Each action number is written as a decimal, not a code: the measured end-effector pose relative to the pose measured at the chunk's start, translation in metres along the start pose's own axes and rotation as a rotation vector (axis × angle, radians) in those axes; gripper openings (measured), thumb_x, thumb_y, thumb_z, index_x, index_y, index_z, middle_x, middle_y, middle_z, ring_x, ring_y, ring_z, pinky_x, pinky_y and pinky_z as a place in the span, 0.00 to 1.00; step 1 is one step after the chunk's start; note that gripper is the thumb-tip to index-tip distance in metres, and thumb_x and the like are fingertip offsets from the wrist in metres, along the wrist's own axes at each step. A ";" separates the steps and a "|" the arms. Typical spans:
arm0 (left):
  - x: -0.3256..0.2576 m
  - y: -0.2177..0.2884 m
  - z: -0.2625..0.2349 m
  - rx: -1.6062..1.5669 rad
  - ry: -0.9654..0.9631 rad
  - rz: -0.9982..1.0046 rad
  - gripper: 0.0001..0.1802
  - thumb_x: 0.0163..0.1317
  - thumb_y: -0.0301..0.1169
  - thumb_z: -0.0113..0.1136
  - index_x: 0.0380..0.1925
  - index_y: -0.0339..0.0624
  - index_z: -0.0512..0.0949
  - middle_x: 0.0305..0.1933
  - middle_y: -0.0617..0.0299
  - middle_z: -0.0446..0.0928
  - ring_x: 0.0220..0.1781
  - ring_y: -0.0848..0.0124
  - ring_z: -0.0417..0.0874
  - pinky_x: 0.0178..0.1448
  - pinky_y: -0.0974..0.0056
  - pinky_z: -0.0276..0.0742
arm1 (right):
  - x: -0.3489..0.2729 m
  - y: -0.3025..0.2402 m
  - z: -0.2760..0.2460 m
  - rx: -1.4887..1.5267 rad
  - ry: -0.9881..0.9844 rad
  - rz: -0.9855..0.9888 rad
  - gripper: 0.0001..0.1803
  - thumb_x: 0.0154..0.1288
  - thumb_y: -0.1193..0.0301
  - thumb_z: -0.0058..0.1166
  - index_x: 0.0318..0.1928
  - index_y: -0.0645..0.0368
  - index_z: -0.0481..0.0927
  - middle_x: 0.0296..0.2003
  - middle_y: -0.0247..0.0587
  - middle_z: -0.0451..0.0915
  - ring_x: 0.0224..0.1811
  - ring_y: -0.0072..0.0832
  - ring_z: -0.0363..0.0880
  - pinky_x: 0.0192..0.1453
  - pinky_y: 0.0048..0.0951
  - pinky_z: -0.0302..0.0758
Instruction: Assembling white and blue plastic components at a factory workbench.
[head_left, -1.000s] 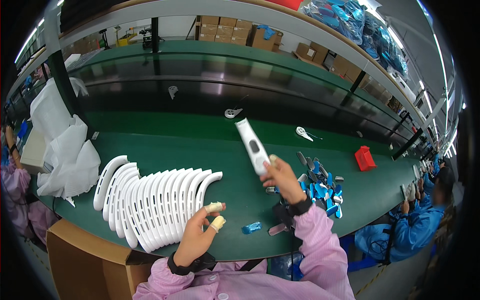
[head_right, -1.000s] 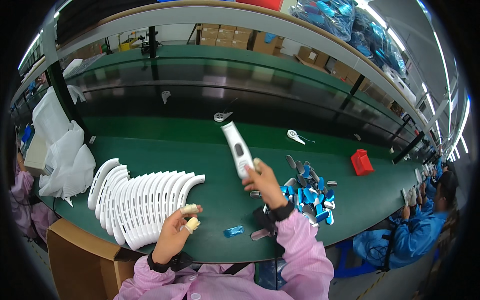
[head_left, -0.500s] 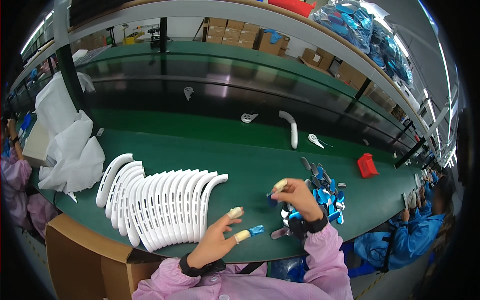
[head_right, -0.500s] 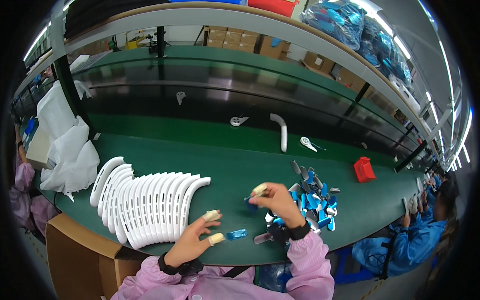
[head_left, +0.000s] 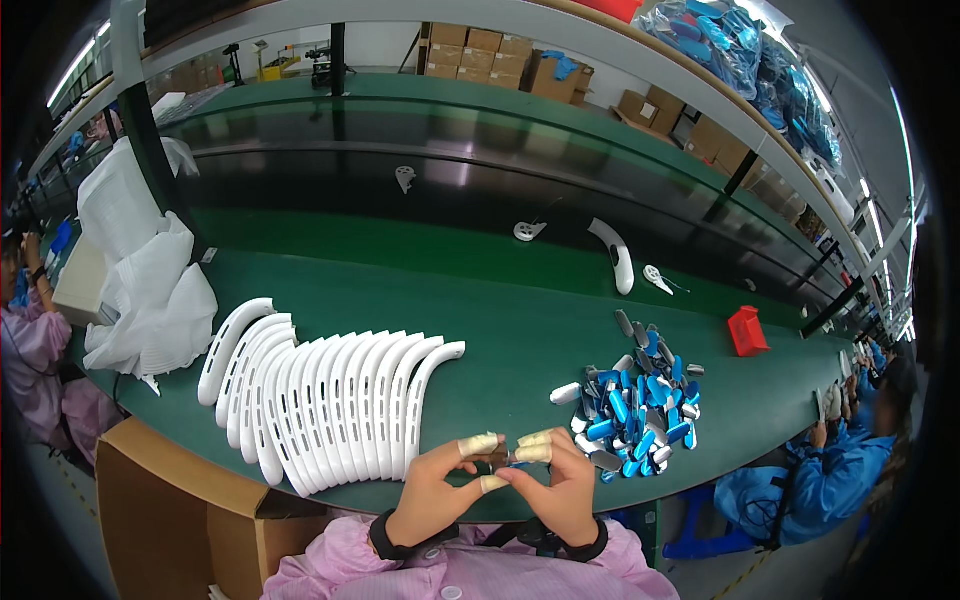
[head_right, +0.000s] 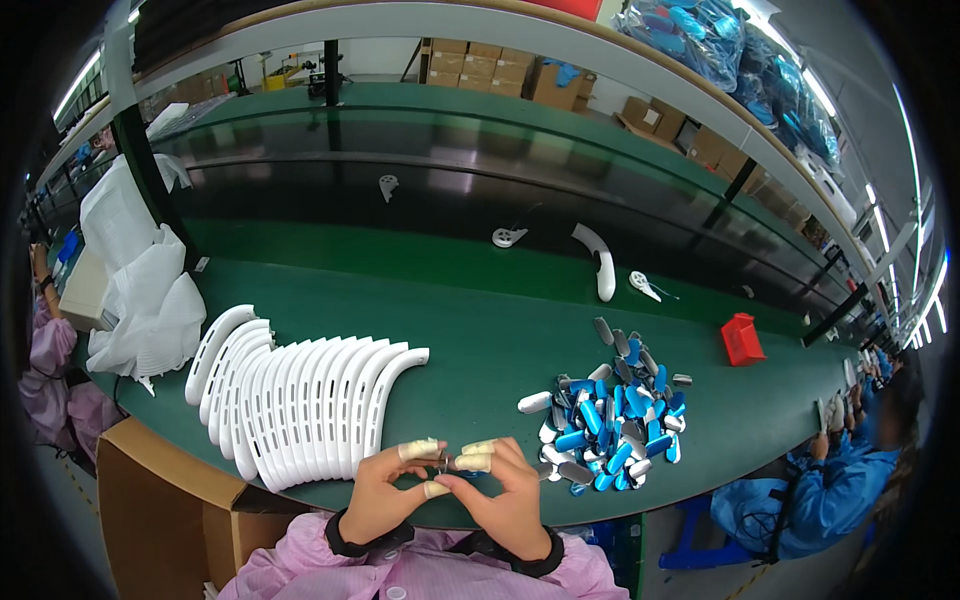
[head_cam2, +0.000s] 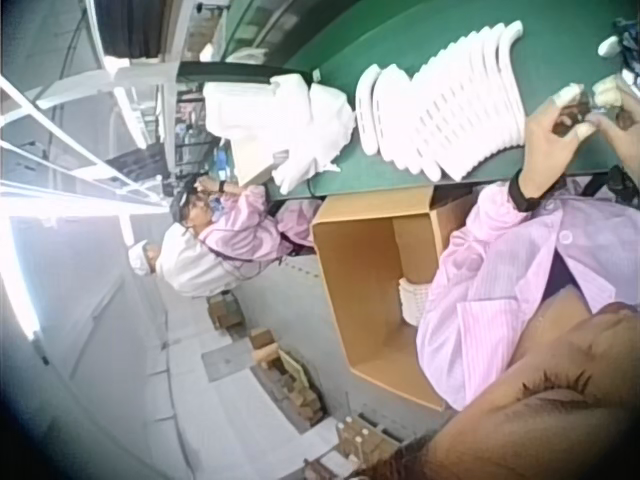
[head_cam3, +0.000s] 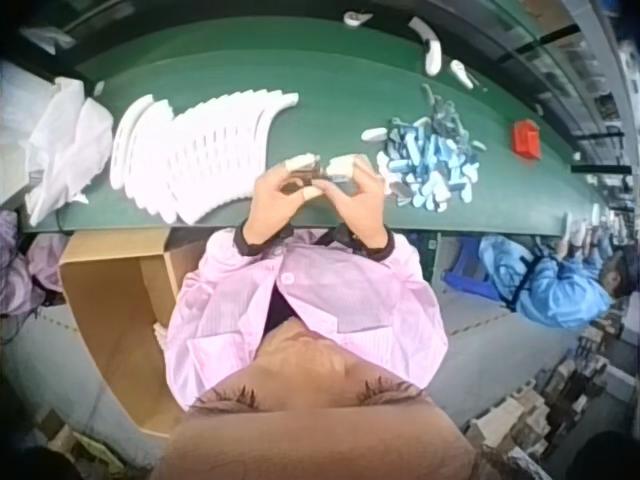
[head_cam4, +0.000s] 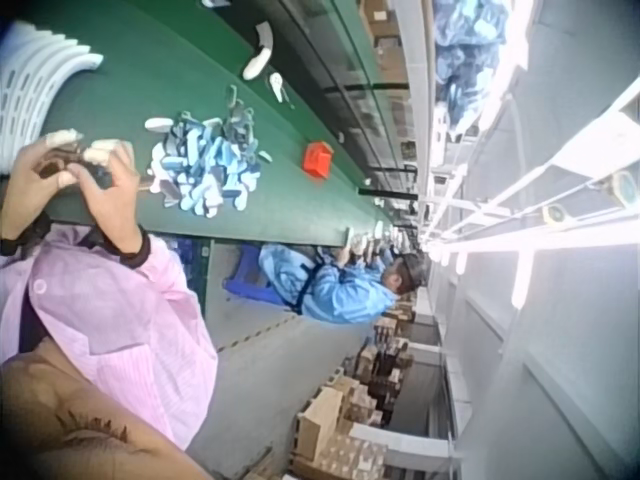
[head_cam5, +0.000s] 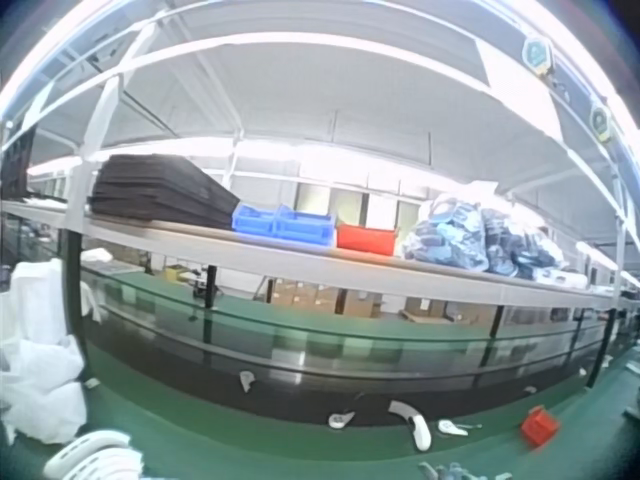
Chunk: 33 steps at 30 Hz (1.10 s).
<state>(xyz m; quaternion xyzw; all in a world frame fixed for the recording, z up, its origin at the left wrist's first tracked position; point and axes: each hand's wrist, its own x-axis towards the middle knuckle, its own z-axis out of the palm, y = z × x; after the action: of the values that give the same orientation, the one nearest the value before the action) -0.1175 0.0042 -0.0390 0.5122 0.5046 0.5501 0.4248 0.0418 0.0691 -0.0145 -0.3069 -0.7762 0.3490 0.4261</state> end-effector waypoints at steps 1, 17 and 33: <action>-0.002 0.004 0.000 0.006 0.020 0.005 0.24 0.53 0.20 0.68 0.52 0.35 0.76 0.52 0.54 0.79 0.51 0.71 0.80 0.48 0.71 0.75 | -0.002 -0.001 0.002 0.047 -0.023 0.000 0.11 0.47 0.76 0.70 0.33 0.60 0.82 0.34 0.37 0.80 0.36 0.27 0.75 0.39 0.26 0.70; -0.002 -0.002 -0.015 -0.517 0.013 -0.070 0.09 0.66 0.22 0.54 0.45 0.32 0.74 0.45 0.55 0.79 0.50 0.67 0.81 0.56 0.64 0.75 | -0.014 0.039 -0.021 -0.350 -0.063 0.076 0.08 0.53 0.79 0.64 0.34 0.61 0.80 0.32 0.36 0.78 0.30 0.25 0.75 0.33 0.24 0.71; -0.003 -0.003 -0.013 -0.547 0.048 -0.153 0.08 0.62 0.22 0.60 0.41 0.33 0.75 0.39 0.57 0.81 0.41 0.70 0.83 0.47 0.69 0.76 | -0.010 0.016 0.005 0.742 -0.092 0.540 0.15 0.60 0.81 0.59 0.49 0.69 0.79 0.41 0.43 0.82 0.42 0.24 0.80 0.47 0.21 0.75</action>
<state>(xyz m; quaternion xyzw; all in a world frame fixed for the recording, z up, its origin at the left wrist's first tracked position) -0.1301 0.0002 -0.0417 0.3256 0.3847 0.6441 0.5754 0.0443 0.0693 -0.0336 -0.3090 -0.5090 0.7151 0.3660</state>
